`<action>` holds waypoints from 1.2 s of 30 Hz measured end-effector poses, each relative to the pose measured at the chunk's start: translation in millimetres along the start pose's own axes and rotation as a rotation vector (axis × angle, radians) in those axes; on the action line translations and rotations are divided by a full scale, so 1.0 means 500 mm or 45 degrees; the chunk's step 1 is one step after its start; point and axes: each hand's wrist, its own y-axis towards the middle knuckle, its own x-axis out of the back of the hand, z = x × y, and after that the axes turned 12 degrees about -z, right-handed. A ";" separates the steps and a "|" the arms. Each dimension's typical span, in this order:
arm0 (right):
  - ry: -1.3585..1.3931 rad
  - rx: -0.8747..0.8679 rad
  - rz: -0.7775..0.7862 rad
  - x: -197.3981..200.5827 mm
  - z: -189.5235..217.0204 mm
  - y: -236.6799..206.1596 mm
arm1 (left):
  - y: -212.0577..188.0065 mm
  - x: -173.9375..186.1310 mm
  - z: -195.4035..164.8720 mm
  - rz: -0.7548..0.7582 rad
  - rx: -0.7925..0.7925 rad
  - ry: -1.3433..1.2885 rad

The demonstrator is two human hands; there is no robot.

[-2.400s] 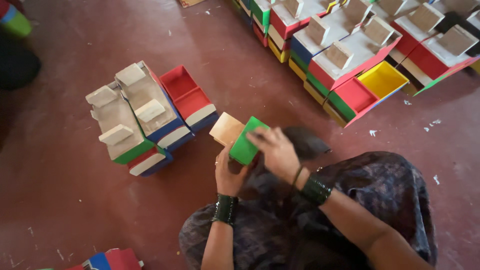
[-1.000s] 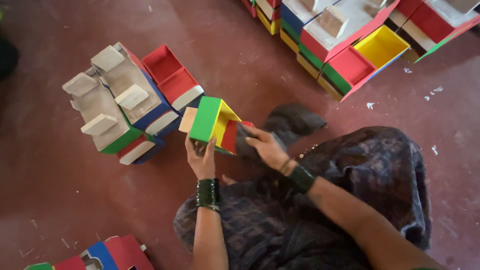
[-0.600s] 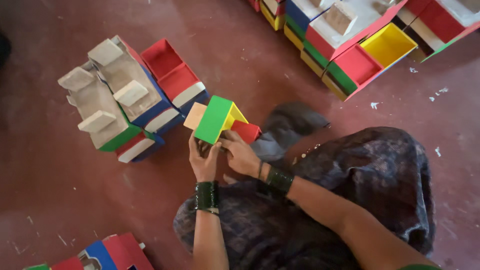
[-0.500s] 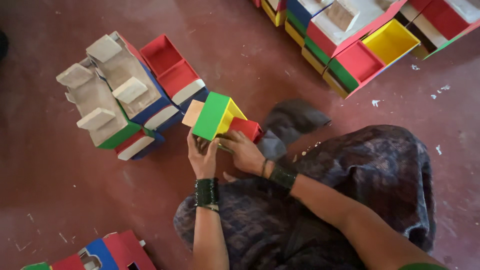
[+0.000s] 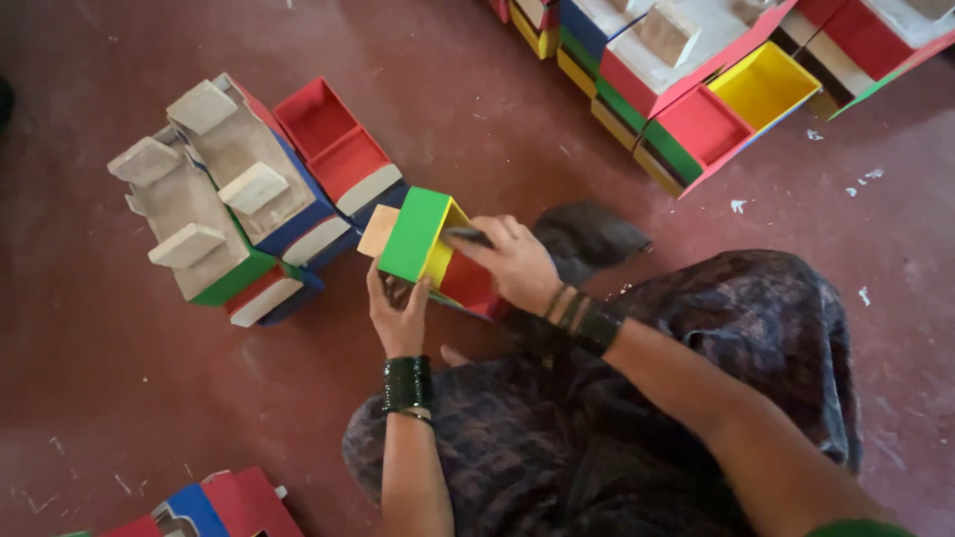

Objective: The person sits on the floor and assembles colorful toy boxes. They wipe box parts with a cloth, fit wooden knobs and drawer inserts into the colored box frames, and place finished boxes with the rows of completed boxes on the floor.

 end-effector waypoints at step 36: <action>-0.196 -0.164 0.348 -0.109 -0.097 -0.022 | -0.006 -0.023 -0.038 -0.021 -0.031 0.070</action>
